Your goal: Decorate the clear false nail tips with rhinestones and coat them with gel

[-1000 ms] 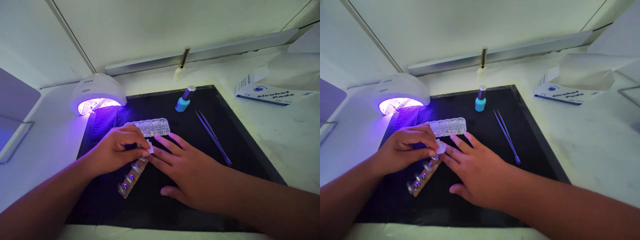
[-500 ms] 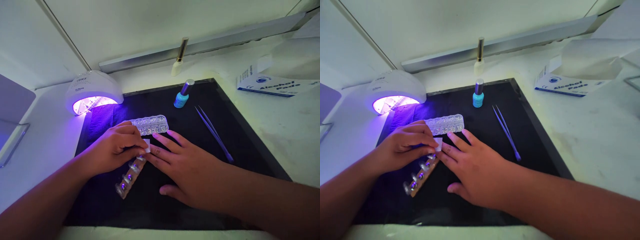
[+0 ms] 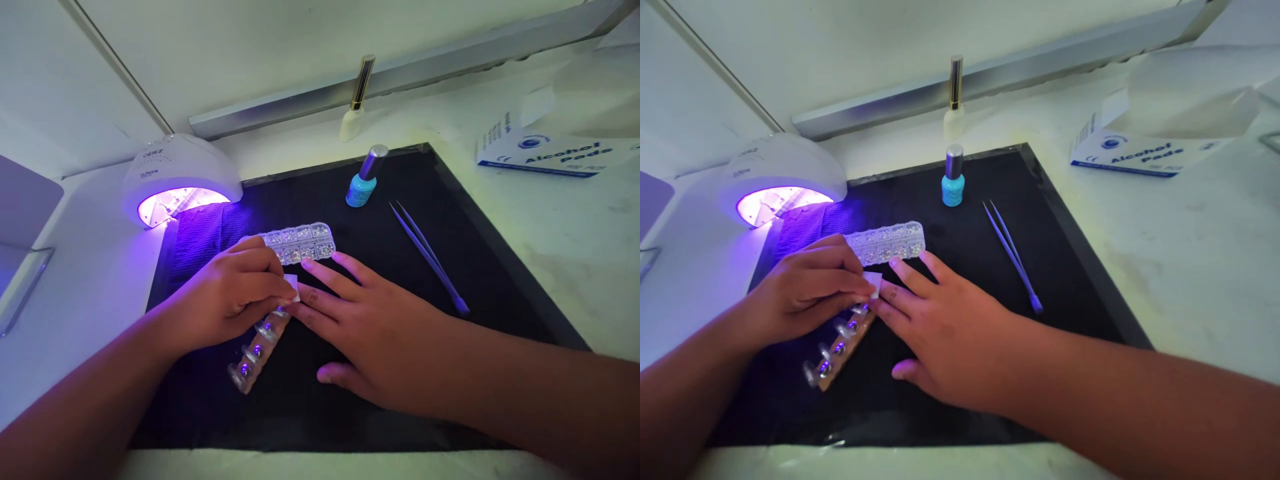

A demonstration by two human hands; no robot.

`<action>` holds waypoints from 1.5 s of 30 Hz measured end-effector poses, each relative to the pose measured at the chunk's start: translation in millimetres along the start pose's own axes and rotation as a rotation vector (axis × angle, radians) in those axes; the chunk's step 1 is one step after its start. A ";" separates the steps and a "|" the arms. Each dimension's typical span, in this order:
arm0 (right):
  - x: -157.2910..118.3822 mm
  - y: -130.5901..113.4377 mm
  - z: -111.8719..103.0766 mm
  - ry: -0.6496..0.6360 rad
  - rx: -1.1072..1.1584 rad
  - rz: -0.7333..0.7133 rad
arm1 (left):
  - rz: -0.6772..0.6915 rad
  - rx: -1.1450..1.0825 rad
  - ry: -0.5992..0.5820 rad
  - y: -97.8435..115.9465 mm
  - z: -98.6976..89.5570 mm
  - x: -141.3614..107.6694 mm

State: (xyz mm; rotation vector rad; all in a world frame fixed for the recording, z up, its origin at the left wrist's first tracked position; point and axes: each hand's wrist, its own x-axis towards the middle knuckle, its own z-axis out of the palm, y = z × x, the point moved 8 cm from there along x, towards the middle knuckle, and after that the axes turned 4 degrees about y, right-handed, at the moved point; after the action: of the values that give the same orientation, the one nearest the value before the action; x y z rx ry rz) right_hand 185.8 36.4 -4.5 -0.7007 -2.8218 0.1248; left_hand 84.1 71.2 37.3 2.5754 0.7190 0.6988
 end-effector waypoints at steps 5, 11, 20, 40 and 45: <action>-1.2 -2.3 -4.4 0.056 -0.058 -0.031 | 0.015 0.025 -0.007 3.2 1.2 0.8; -0.7 -2.0 -4.1 0.070 -0.088 -0.039 | 0.026 0.075 -0.006 0.0 0.0 -1.8; -1.3 -1.8 -4.6 0.090 -0.116 -0.038 | 0.064 0.181 0.000 -1.7 -3.7 -5.7; -2.0 -2.0 -4.0 0.084 -0.110 -0.044 | 0.065 0.093 -0.001 -2.1 -8.8 -9.9; -2.2 -2.0 -2.4 0.083 -0.107 -0.050 | 0.071 0.073 0.002 1.6 -6.3 -5.7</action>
State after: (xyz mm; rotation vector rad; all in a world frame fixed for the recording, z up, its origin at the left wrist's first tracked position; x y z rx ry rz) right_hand 187.4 33.6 -2.4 -0.6416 -2.7799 -0.0626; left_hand 77.0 68.0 41.0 2.6784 0.6686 0.7096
